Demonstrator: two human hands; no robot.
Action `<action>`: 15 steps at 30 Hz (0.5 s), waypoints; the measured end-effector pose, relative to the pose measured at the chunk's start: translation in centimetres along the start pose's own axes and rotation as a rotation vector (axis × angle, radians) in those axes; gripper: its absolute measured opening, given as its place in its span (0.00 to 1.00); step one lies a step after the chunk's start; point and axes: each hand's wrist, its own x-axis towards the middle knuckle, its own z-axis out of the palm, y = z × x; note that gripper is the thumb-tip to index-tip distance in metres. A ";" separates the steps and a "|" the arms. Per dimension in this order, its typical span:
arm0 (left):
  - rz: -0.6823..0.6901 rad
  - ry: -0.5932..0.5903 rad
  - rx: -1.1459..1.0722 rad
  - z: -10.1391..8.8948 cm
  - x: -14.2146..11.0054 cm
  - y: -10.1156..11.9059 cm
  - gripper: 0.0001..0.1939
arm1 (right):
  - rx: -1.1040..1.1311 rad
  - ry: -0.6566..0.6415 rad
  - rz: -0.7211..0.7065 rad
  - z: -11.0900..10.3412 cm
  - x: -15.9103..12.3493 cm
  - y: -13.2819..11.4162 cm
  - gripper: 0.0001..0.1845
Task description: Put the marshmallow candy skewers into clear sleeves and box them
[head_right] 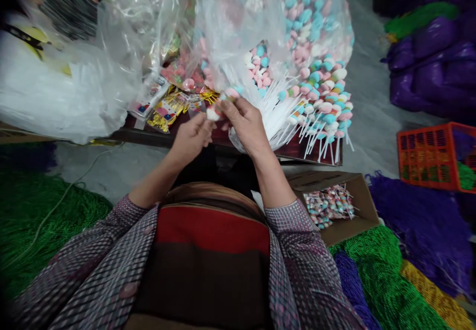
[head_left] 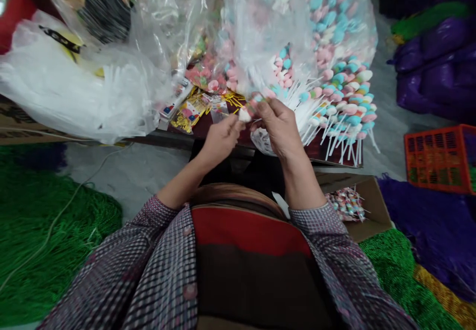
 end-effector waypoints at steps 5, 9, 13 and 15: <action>-0.121 0.188 -0.418 -3.2 1.6 -0.4 0.18 | -0.687 -0.258 -0.161 1.8 3.4 1.0 0.17; -0.236 0.245 -0.542 -3.9 1.9 0.1 0.15 | -0.997 -0.437 -0.228 2.8 4.3 1.9 0.18; -0.328 0.297 -0.533 -3.8 1.8 0.7 0.15 | -1.092 -0.444 -0.288 3.2 4.3 2.3 0.18; -0.352 0.305 -0.513 -3.9 1.9 0.8 0.16 | -1.133 -0.452 -0.298 3.3 4.5 2.5 0.18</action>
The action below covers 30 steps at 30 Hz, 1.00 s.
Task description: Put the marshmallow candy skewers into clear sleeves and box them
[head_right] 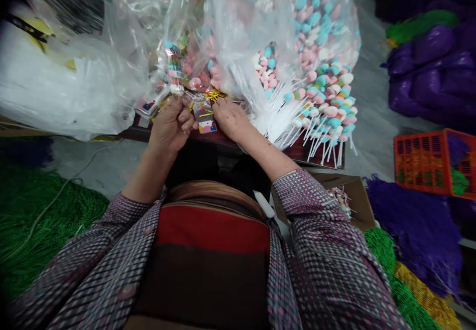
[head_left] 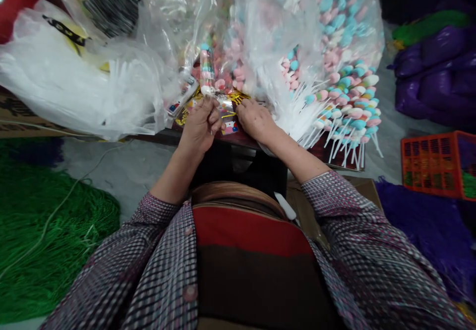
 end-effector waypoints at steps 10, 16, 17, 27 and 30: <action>-0.010 0.037 0.027 0.2 0.0 0.5 0.17 | 0.439 0.133 0.191 0.3 -0.6 1.9 0.10; -0.005 0.002 0.020 0.5 0.3 -0.4 0.17 | 0.299 -0.002 0.102 -0.6 -0.4 0.8 0.09; -0.009 0.008 0.023 0.5 0.4 -0.7 0.16 | 0.247 -0.042 0.079 -0.7 -0.2 0.4 0.10; 0.003 0.027 0.004 -0.1 1.8 -2.2 0.18 | 0.256 0.012 0.085 0.4 0.7 1.0 0.07; 0.017 0.018 -0.012 -0.1 1.7 -2.4 0.17 | 0.605 0.120 0.207 0.7 0.0 2.1 0.06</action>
